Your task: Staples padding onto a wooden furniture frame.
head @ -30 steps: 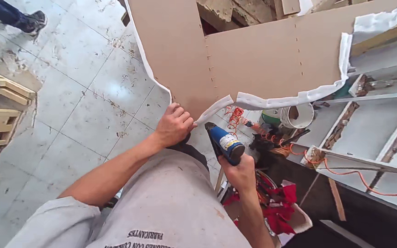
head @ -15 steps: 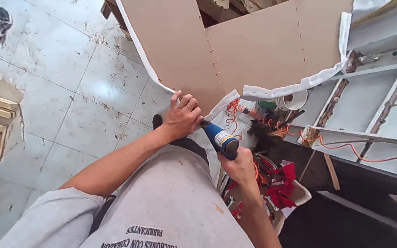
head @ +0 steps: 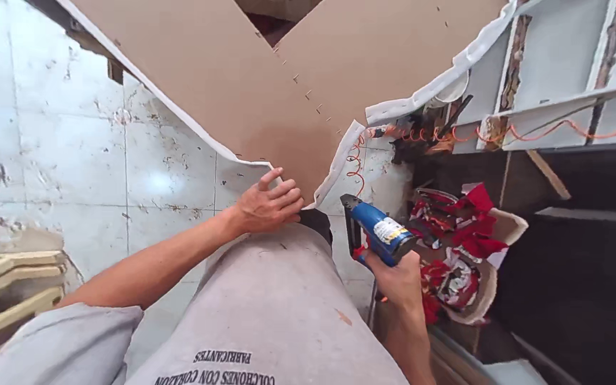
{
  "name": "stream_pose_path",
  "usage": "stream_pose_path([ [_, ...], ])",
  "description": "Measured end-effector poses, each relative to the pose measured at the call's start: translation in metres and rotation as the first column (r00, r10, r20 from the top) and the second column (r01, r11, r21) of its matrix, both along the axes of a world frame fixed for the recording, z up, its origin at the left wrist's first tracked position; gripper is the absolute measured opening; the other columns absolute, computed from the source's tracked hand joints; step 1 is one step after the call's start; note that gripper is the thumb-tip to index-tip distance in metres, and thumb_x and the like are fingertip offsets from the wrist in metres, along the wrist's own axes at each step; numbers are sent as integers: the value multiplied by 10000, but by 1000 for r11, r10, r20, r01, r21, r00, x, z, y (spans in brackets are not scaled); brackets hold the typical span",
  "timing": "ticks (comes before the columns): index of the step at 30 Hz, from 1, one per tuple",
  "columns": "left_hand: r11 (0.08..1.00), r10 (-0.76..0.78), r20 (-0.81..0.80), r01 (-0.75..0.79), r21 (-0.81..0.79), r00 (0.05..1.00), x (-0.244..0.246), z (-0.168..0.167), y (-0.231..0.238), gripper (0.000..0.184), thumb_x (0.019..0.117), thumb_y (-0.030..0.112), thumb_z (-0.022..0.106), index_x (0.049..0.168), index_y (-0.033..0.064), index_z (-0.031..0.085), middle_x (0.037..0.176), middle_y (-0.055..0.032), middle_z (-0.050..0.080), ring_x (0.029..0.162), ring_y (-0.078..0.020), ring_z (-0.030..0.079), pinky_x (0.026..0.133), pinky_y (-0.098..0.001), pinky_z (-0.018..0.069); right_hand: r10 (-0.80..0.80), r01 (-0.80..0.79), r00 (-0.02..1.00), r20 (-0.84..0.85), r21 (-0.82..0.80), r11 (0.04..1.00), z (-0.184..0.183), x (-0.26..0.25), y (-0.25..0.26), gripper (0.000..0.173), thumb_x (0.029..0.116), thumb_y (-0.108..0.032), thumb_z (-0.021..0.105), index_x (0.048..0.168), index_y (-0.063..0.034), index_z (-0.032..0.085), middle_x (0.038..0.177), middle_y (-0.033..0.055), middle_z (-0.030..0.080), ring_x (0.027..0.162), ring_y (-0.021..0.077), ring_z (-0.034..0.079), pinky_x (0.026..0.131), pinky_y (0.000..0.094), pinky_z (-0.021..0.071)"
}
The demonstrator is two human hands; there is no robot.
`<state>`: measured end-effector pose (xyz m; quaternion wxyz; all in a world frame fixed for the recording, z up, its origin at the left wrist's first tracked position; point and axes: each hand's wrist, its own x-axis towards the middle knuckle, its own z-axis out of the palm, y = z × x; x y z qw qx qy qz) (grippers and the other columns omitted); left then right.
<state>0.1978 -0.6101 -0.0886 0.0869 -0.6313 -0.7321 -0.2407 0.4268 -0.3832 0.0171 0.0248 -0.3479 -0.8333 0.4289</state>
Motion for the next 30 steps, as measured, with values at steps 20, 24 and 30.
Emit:
stream_pose_path([
  [20,825,-428,179,464,-322,886,-78,28,74,298,1073,316,454,966,115,645,932,-89,644,982,-298,610,1033,-537,378,-530,506,828,183,163,847,0,-45,-169,321,767,-388,690,967,-150,774,731,-49,718,659,39,684,593,331,570],
  [24,781,-490,185,524,-340,852,-81,30,80,276,1067,288,464,973,116,659,975,-96,642,1022,-300,603,1042,-542,365,-608,563,760,229,234,793,4,-66,-185,294,771,-386,675,926,-156,771,708,-36,707,651,74,681,584,370,550],
  [30,744,-556,188,586,-322,809,-87,32,89,260,1060,281,472,963,107,639,966,-110,621,996,-318,593,982,-537,391,-681,637,699,220,241,732,16,-84,-210,320,769,-402,682,963,-162,765,719,-66,706,654,26,675,586,318,561],
])
